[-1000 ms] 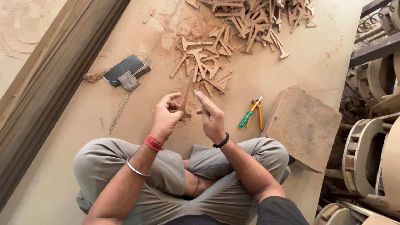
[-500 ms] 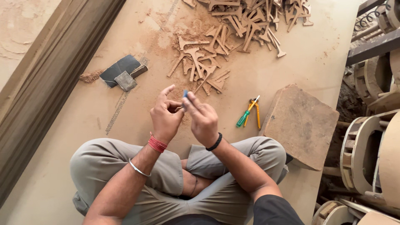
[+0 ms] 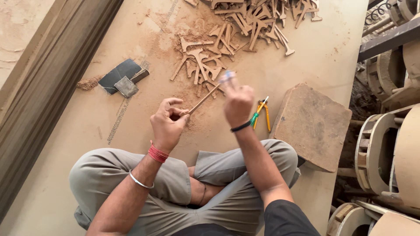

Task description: The person sits cross-legged on the floor and uses a sanding block to smooth the edges of small wooden pieces. They pick up each piece, sand it, and place it back on the floor among a pile of similar items.

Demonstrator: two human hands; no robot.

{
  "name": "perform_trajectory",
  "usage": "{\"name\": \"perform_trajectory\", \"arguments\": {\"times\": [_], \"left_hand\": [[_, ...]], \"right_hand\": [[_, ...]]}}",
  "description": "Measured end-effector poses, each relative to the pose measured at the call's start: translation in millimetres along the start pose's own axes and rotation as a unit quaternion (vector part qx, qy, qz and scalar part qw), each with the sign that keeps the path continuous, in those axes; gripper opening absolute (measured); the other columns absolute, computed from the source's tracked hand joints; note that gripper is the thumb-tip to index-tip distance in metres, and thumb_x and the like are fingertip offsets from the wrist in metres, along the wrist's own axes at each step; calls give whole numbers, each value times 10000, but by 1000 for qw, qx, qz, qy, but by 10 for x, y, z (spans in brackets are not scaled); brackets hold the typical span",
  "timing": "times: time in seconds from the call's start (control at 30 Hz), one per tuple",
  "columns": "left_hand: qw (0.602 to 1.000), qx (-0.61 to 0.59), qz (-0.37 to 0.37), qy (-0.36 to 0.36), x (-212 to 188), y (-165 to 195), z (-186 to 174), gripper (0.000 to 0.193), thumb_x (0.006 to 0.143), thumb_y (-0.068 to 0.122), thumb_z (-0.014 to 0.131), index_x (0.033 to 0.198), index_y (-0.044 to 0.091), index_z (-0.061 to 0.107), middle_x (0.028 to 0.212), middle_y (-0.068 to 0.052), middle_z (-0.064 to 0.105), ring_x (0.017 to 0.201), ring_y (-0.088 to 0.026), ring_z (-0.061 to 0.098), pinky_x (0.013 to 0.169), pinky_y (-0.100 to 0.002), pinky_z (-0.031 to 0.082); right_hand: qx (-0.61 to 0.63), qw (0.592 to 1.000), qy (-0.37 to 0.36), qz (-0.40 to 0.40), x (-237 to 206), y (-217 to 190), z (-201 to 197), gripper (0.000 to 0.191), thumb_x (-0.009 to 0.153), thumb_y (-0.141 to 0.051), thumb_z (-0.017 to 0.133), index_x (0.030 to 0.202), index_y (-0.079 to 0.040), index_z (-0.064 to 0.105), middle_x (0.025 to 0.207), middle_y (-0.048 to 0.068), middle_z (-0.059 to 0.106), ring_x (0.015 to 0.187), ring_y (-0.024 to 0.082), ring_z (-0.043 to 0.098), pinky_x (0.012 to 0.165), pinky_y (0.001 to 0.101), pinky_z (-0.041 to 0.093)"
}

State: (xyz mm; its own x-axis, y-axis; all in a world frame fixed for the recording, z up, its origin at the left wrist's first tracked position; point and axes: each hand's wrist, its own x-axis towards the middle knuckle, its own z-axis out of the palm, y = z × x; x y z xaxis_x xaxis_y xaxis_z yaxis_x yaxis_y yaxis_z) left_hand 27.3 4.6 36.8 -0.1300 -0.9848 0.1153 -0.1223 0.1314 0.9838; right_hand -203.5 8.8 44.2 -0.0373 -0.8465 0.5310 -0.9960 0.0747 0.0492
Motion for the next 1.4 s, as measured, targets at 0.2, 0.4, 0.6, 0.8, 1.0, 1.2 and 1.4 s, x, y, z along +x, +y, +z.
{"name": "perform_trajectory", "arguments": {"times": [0.2, 0.4, 0.6, 0.8, 1.0, 1.2, 1.4], "left_hand": [[944, -276, -181, -19, 140, -298, -31, 239, 888, -47, 756, 1120, 5, 739, 880, -59, 742, 711, -87, 664, 611, -228, 554], [863, -403, -293, -80, 115, -454, -60, 197, 926, 29, 710, 1112, -37, 712, 876, -57, 737, 695, -126, 678, 626, -257, 568], [830, -431, -330, -126, 90, -490, -47, 183, 970, 73, 684, 1121, -25, 717, 891, -47, 727, 704, -109, 655, 644, -250, 548], [828, -437, -330, -121, 61, -554, -45, 135, 960, 46, 672, 1084, 8, 708, 889, -30, 720, 727, -103, 671, 650, -260, 562], [807, -443, -360, -150, 60, -568, -73, 151, 949, 50, 684, 1089, -3, 705, 883, -29, 721, 738, -107, 675, 653, -269, 572], [801, -435, -380, -155, 52, -595, -69, 159, 944, 65, 696, 1089, 2, 712, 880, -27, 723, 717, -111, 665, 635, -260, 557], [863, -380, -303, -140, 54, -447, -32, 152, 949, 5, 647, 1077, -34, 719, 926, -73, 721, 754, -138, 680, 680, -279, 582]], "right_hand": [[201, 970, 106, 81, -82, 59, -47, 445, 926, 75, 619, 1325, -86, 736, 1365, 161, 698, 846, 276, 677, 815, 376, 542], [297, 941, 119, -107, -309, -564, -177, 351, 900, -22, 758, 1243, -91, 743, 1360, 158, 671, 967, 232, 715, 914, 383, 552], [270, 941, 125, -158, -182, -569, -269, 317, 877, -76, 797, 1192, -96, 766, 1338, 147, 675, 857, 208, 694, 852, 374, 548], [359, 917, 98, -145, -339, -622, -276, 314, 873, -8, 748, 1174, -93, 778, 1324, 132, 692, 837, 222, 689, 847, 361, 556], [277, 938, 136, -155, -236, -515, -212, 311, 865, -11, 742, 1161, -93, 789, 1299, 97, 718, 800, 232, 658, 797, 364, 529], [261, 942, 154, -147, -123, -465, -274, 282, 901, -91, 789, 1181, -111, 767, 1292, 77, 699, 846, 214, 670, 849, 355, 527], [266, 945, 105, -161, -240, -556, -288, 283, 847, -63, 782, 1122, -126, 796, 1210, 52, 756, 758, 181, 641, 810, 346, 530]]}}
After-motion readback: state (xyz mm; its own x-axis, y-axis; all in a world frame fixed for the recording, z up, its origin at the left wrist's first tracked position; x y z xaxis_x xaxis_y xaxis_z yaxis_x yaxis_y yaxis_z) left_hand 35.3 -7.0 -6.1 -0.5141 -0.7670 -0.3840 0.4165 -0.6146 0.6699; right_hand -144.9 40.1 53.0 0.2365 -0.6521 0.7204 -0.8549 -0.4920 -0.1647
